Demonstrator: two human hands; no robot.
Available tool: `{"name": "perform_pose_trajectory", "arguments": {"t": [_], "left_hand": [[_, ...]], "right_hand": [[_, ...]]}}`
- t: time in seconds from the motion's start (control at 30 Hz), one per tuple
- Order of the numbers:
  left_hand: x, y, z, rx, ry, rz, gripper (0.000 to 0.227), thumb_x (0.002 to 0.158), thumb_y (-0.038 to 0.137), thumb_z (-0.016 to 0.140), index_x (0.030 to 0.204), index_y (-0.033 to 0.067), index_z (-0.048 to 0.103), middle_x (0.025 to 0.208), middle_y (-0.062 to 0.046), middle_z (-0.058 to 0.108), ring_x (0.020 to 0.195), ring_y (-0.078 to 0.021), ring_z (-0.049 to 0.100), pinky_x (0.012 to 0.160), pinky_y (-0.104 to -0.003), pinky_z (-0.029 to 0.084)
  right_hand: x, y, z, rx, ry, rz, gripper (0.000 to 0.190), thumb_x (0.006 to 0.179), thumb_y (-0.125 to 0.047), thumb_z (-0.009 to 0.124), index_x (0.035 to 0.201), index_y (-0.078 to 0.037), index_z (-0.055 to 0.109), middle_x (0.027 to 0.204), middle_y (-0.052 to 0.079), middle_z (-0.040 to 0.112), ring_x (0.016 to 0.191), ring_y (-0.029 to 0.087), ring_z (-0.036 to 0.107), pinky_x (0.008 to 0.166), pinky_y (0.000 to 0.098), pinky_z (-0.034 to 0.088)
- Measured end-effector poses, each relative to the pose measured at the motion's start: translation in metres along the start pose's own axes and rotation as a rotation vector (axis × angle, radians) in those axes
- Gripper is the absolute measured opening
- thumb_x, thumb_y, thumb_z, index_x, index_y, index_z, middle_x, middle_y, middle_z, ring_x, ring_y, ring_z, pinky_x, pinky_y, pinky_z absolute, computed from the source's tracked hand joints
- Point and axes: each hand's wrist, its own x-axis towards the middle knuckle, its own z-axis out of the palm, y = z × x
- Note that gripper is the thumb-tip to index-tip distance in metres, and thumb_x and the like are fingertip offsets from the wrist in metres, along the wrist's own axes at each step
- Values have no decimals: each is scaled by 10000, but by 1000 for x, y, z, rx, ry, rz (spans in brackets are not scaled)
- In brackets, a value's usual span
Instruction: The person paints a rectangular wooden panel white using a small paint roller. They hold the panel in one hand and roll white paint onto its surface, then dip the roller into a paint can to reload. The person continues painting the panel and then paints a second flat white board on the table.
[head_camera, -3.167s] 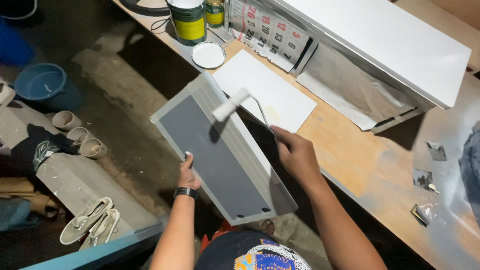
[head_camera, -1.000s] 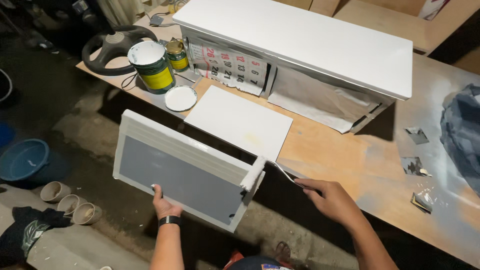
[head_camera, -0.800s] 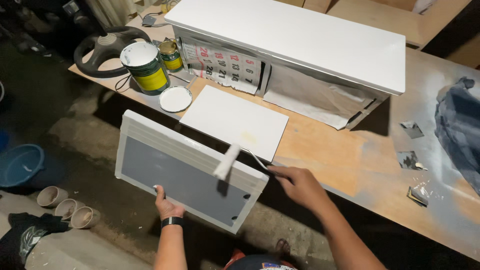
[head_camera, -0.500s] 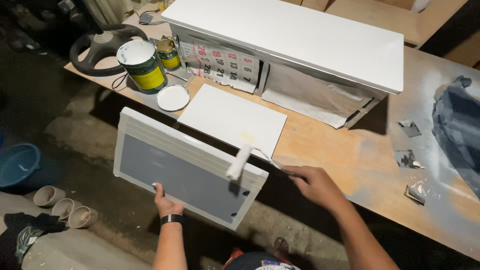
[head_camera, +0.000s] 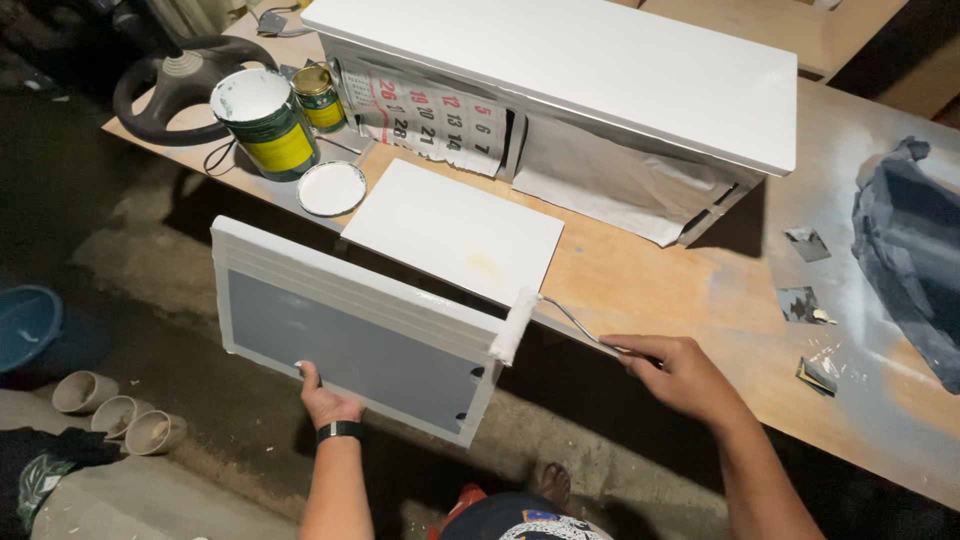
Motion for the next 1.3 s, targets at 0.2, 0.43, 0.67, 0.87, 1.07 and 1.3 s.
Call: {"name": "perform_pose_trajectory", "arguments": {"t": [0.2, 0.43, 0.67, 0.87, 1.07, 1.3], "left_hand": [[-20, -2, 13, 6, -20, -25, 483, 973, 648, 765, 1249, 253, 741, 1225, 18, 758, 1139, -232, 719, 1117, -457, 541], [2, -7, -12, -36, -5, -21, 474, 984, 632, 755, 1246, 237, 736, 1221, 16, 763, 1137, -229, 724, 1111, -449, 553], [3, -16, -6, -58, -38, -16, 498, 991, 613, 758, 1305, 227, 738, 1280, -16, 758, 1179, -260, 711, 1142, -470, 533], [-14, -22, 3, -54, -82, -32, 553, 987, 637, 751, 1340, 212, 744, 1302, -42, 754, 1193, -296, 706, 1159, -503, 519], [-12, -29, -5, 4, -135, -33, 503, 1028, 567, 733, 1333, 170, 766, 1324, -96, 767, 1205, -335, 719, 1163, -513, 514], [-25, -29, -10, 96, -177, 43, 350, 992, 432, 814, 1195, 146, 806, 1187, -122, 809, 1068, -354, 777, 1085, -549, 572]], "right_hand": [[7, -29, 12, -66, 18, -87, 373, 956, -72, 745, 1274, -214, 880, 968, 198, 888, 923, 391, 854, 897, 495, 638], [-2, -4, -17, -118, -11, 15, 386, 958, -50, 733, 1273, -203, 896, 1002, 214, 909, 942, 390, 865, 934, 494, 632], [22, -35, 9, -160, -36, -63, 414, 949, -80, 742, 1311, -243, 862, 1061, 192, 887, 1066, 422, 822, 991, 515, 613], [57, -83, 41, -180, -83, -132, 420, 980, -96, 721, 1350, -262, 833, 1088, 160, 875, 1088, 402, 810, 1016, 500, 602], [83, -113, 77, -138, -78, -210, 411, 990, -141, 726, 1364, -287, 816, 1104, 140, 864, 1116, 412, 784, 1019, 517, 597], [115, -164, 117, -14, -46, -314, 385, 1013, -162, 677, 1367, -255, 798, 1134, 157, 845, 1140, 452, 759, 1026, 542, 595]]}}
